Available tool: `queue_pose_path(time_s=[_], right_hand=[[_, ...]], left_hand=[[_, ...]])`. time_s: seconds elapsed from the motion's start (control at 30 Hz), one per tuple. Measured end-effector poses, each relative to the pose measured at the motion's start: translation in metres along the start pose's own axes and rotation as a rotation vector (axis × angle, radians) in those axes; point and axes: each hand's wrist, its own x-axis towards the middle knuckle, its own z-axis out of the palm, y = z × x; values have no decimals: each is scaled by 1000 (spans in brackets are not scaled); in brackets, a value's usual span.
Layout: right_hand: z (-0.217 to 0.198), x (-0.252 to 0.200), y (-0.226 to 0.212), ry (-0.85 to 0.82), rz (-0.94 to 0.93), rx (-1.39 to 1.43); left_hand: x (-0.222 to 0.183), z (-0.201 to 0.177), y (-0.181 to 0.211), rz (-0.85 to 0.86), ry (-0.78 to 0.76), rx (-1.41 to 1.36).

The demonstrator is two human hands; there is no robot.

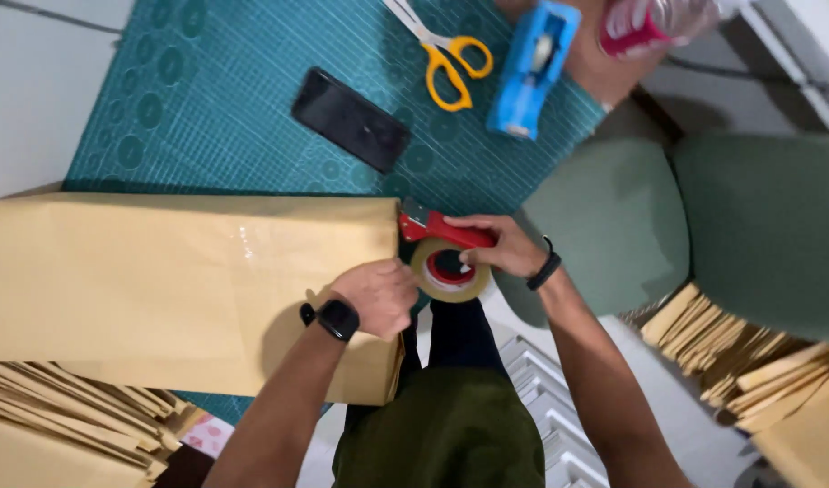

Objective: Sealing large yellow envelopes by folding the flap and applying clear tape with a handheld dispenser.

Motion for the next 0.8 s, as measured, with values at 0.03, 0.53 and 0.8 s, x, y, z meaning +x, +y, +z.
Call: queue_pose_path(time_s=[0.03, 0.53, 0.8], right_hand=[[4, -5, -1, 11, 7, 16], [88, -118, 89, 217, -24, 346], [183, -179, 164, 222, -41, 528]], left_hand=[[0, 3, 0, 7, -12, -16], [-2, 8, -3, 54, -151, 76], [-9, 14, -9, 94, -129, 109]])
